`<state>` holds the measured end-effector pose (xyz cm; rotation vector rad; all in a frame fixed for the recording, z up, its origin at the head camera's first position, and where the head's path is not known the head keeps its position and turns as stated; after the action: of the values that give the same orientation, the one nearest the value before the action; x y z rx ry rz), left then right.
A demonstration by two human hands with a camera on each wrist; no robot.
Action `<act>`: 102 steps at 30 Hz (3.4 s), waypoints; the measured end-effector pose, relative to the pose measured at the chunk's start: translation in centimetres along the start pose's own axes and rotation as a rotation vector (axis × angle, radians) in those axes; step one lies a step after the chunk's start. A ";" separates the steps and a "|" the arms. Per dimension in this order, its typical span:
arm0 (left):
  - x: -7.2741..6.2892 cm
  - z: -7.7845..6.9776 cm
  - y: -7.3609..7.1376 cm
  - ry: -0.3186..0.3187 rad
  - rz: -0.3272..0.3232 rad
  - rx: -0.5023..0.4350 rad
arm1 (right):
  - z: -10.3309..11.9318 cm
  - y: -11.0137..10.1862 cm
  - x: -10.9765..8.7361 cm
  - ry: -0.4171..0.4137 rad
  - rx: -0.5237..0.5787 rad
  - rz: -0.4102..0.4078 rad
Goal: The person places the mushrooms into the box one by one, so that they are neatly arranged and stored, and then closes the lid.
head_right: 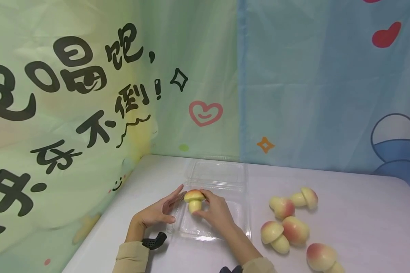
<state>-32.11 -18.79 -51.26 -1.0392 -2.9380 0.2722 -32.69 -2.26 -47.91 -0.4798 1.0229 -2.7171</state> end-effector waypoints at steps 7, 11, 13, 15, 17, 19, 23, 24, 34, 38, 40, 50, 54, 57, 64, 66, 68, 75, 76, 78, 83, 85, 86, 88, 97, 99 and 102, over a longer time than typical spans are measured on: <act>0.0 0.4 -0.1 -0.024 -0.023 0.005 | 0.2 0.5 0.1 -0.024 -0.010 0.031; -0.3 0.7 -0.2 -0.028 -0.016 -0.014 | 0.3 0.9 0.4 -0.017 0.007 0.047; -0.3 0.8 -0.2 -0.024 -0.014 -0.008 | 0.2 1.0 0.7 -0.004 0.007 0.044; -0.4 0.8 -0.3 -0.026 -0.017 -0.002 | 0.2 1.1 0.9 0.011 0.008 0.043; -0.3 0.8 -0.3 -0.017 -0.014 0.009 | 0.0 1.1 1.0 0.031 0.009 0.038; -0.2 0.6 -0.2 -0.005 -0.004 0.011 | -0.1 1.1 1.1 0.047 0.003 0.033; 0.0 0.3 -0.1 0.013 0.009 0.012 | -0.4 1.1 1.1 0.062 -0.014 0.030; 0.0 0.3 -0.1 0.014 0.010 0.008 | -0.5 1.1 1.0 0.060 -0.024 0.030; 0.2 0.5 -0.1 0.023 0.015 -0.001 | -0.8 1.2 0.9 0.051 -0.076 0.042; 0.2 0.6 -0.2 0.026 0.013 -0.010 | -0.8 1.2 1.0 0.038 -0.110 0.030; 0.2 0.7 -0.3 0.021 0.011 -0.009 | -0.8 1.2 1.0 0.036 -0.124 0.028; 0.3 0.7 -0.3 0.030 0.006 -0.003 | -0.6 0.6 1.0 0.036 -0.229 0.036; 0.4 0.8 -0.2 0.021 0.012 -0.017 | -0.7 -0.5 0.8 0.075 -0.238 0.021; 0.3 0.9 -0.1 0.019 0.019 -0.017 | -0.3 -2.0 0.4 0.099 -0.229 -0.004; 0.0 0.8 -0.3 0.031 0.014 0.001 | 0.8 -9.2 -1.4 0.082 -0.246 -0.171; -0.1 0.8 -0.3 0.042 0.020 -0.008 | 0.5 -11.8 -2.2 0.083 -0.260 -0.237; -0.4 0.8 -0.2 0.047 0.026 -0.008 | -0.2 -14.4 -3.2 0.093 -0.298 -0.312; -1.1 0.9 0.0 0.039 0.025 0.029 | -5.0 -21.4 -6.7 0.272 -0.419 -0.465; -1.1 0.9 0.0 0.041 0.025 0.028 | -6.0 -22.3 -7.1 0.307 -0.426 -0.485; -1.1 0.9 0.0 0.049 0.027 0.024 | -7.6 -23.8 -7.7 0.372 -0.427 -0.519; -0.6 0.8 -0.1 0.062 0.029 0.005 | -10.7 -26.6 -8.5 0.454 -0.417 -0.604; -0.3 0.8 0.0 0.061 0.029 -0.001 | -11.9 -26.8 -8.7 0.481 -0.414 -0.592; -0.2 0.8 0.0 0.063 0.031 -0.004 | -12.6 -26.7 -8.7 0.497 -0.415 -0.577; 0.0 0.8 0.1 0.063 0.031 -0.007 | -14.0 -26.5 -8.8 0.536 -0.414 -0.532; 0.1 0.5 0.2 0.049 0.025 0.011 | -17.9 -25.3 -8.4 0.615 -0.407 -0.386; 0.1 0.6 0.1 0.048 0.020 0.024 | -18.2 -25.2 -8.3 0.614 -0.406 -0.369; 0.1 0.6 0.0 0.039 0.007 0.042 | -18.6 -24.9 -8.2 0.596 -0.397 -0.331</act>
<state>-32.22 -18.84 -51.87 -1.0375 -2.8817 0.3093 -33.66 29.87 -46.37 0.1507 1.7918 -3.0268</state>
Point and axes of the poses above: each hand's wrist, its own x-axis towards the middle knuckle, its own y-axis out of the palm, z = x × y, the point moved 9 cm from there along x, towards the middle knuckle, and after that the axes turned 9 degrees about -x, right-handed, at the moved point
